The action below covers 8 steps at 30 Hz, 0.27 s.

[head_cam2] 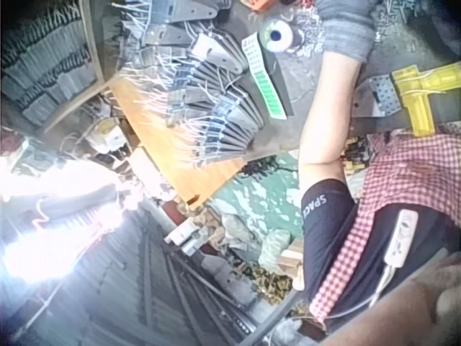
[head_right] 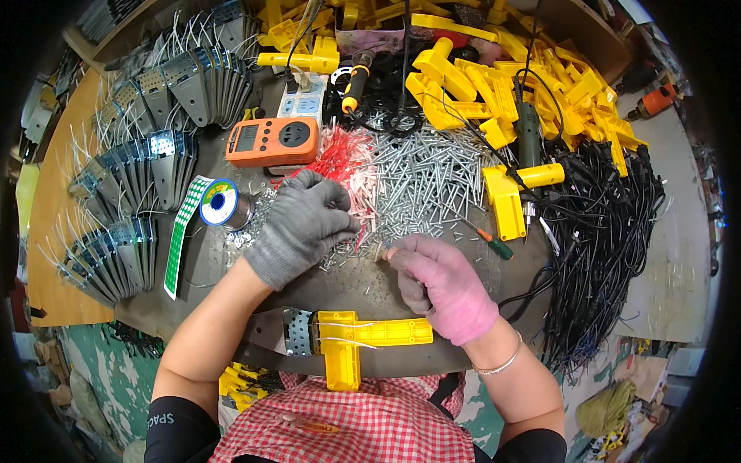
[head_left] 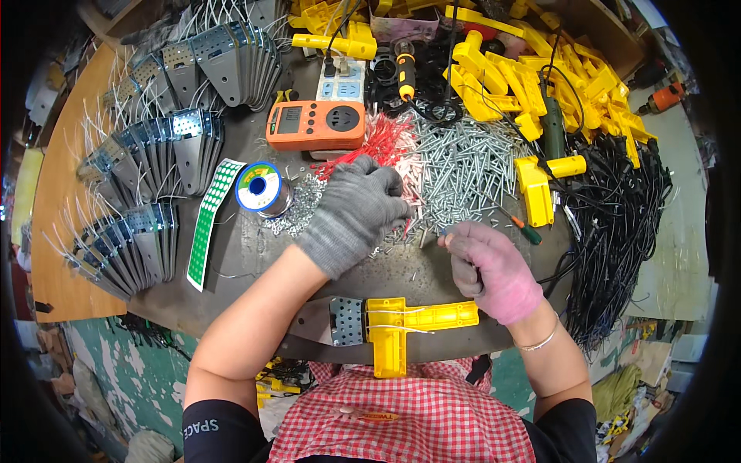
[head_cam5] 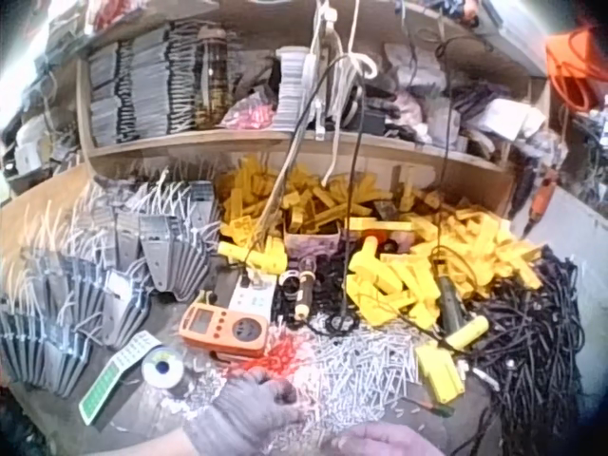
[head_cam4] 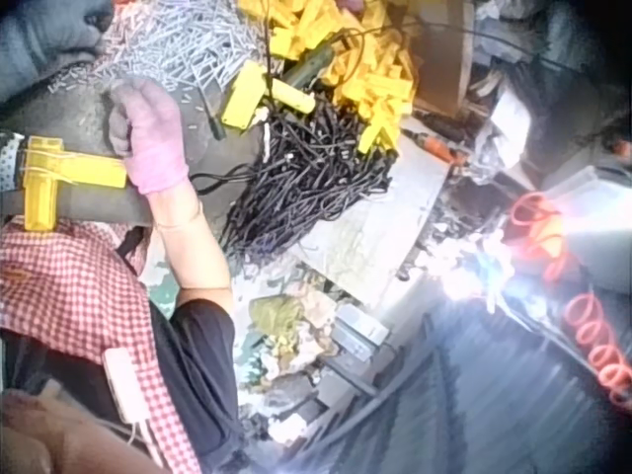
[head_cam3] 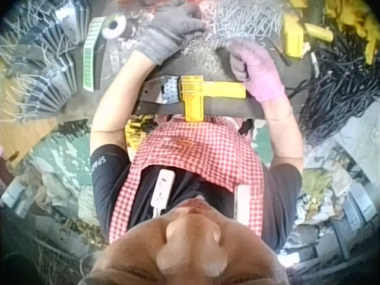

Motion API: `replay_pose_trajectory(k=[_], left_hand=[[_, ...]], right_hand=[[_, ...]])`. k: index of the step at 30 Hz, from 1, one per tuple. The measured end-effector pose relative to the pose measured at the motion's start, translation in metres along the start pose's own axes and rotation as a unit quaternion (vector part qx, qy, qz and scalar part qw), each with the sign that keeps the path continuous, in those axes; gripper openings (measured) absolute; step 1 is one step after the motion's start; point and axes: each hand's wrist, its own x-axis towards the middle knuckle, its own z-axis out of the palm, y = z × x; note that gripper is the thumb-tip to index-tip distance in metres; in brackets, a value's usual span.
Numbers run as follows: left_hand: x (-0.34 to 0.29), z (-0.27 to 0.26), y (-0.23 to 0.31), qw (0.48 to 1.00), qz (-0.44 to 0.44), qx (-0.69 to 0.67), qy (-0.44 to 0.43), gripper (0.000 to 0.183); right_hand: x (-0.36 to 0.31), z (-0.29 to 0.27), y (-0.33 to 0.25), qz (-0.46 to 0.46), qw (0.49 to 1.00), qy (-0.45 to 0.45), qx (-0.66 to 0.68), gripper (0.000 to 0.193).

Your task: The person solders wires to metal plates with a soldering iron, then assembles a yellow plastic housing for a handheld device using an electric screwdriver to secure screws.

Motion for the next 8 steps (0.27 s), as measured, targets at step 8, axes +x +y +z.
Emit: replay_pose_trajectory(k=[8], left_hand=[[-0.04,-0.02,0.069,0.726,-0.409,-0.552,0.03,0.024]], right_hand=[[0.01,0.005,0.009,-0.066,0.994,0.019,-0.087,0.023]])
